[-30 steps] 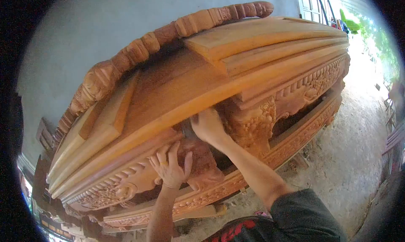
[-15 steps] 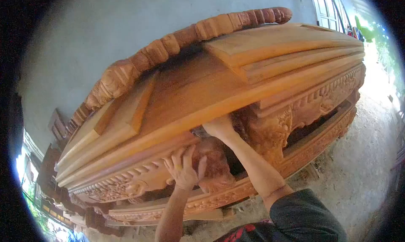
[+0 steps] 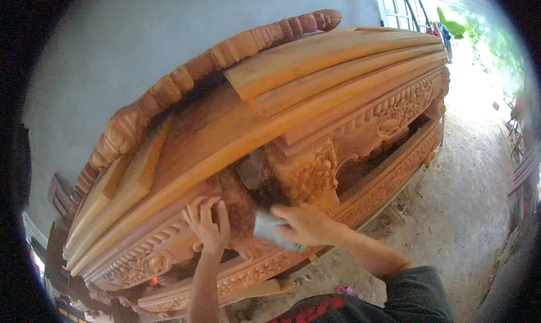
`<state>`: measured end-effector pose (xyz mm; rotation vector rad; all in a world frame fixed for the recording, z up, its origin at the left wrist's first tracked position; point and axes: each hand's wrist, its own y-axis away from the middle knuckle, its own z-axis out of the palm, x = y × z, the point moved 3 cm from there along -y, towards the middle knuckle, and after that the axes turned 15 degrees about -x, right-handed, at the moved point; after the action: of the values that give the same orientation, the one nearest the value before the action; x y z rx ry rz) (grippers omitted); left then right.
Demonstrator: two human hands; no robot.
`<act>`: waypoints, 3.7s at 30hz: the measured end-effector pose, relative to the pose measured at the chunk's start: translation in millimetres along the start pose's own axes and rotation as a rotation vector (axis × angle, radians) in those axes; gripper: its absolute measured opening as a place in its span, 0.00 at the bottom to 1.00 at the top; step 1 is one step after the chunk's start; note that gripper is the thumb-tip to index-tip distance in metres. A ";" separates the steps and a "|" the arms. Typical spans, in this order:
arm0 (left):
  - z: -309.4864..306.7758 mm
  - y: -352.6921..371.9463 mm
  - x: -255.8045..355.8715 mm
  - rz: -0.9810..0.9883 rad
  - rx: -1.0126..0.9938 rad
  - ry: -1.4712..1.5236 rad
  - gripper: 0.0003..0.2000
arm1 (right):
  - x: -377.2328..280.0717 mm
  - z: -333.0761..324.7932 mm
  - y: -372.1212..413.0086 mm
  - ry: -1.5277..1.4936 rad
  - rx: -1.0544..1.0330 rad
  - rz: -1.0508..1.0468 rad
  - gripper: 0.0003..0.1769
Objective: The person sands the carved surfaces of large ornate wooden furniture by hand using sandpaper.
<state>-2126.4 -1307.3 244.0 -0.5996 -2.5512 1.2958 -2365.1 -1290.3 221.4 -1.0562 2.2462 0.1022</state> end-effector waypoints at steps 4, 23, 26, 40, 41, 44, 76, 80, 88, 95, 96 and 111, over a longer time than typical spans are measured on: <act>2.4 -27.1 22.5 0.023 -0.135 -0.083 0.11 | -18.2 -61.1 34.0 0.085 0.364 0.157 0.12; 18.6 -21.9 20.0 0.031 -0.222 -0.185 0.13 | 78.9 -8.3 -202.1 0.250 0.575 0.183 0.21; 18.2 -20.4 19.3 0.032 -0.190 -0.169 0.13 | 72.9 -13.5 -201.6 0.307 0.513 0.262 0.20; 19.5 -18.5 23.2 0.014 -0.252 -0.153 0.15 | -8.8 -19.8 -124.2 1.015 0.211 0.452 0.16; 19.8 -17.4 23.8 0.003 -0.269 -0.152 0.16 | 21.4 -13.6 -143.9 1.029 0.602 0.199 0.15; 18.2 -15.9 26.1 -0.011 -0.316 -0.152 0.17 | 22.2 -11.1 -144.8 1.142 0.322 0.354 0.16; 64.7 -143.7 203.4 0.485 -0.729 -0.182 0.15 | 179.7 -128.9 42.3 0.924 0.601 -0.076 0.32; 64.1 -164.4 205.9 0.373 -0.908 -0.190 0.14 | 186.2 -134.2 45.4 0.910 0.628 -0.107 0.31; 36.2 -241.3 195.3 0.090 -1.046 -0.320 0.14 | 160.6 -127.9 16.1 0.724 0.552 -0.231 0.31; 47.4 -157.4 180.4 -0.285 -0.928 0.085 0.15 | 187.1 -177.1 38.4 0.784 0.433 -0.345 0.37; 33.7 -133.4 188.0 -0.330 -0.918 0.038 0.16 | 202.2 -192.4 54.2 0.844 0.446 -0.337 0.36; 55.0 305.5 291.1 -1.354 -1.283 0.699 0.27 | 172.8 -206.4 64.5 0.681 0.600 -0.397 0.17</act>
<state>-2327.9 -1054.5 -32.7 0.4820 -1.9585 -0.8663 -2599.5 -1428.9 270.7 -1.2708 2.3071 -1.1785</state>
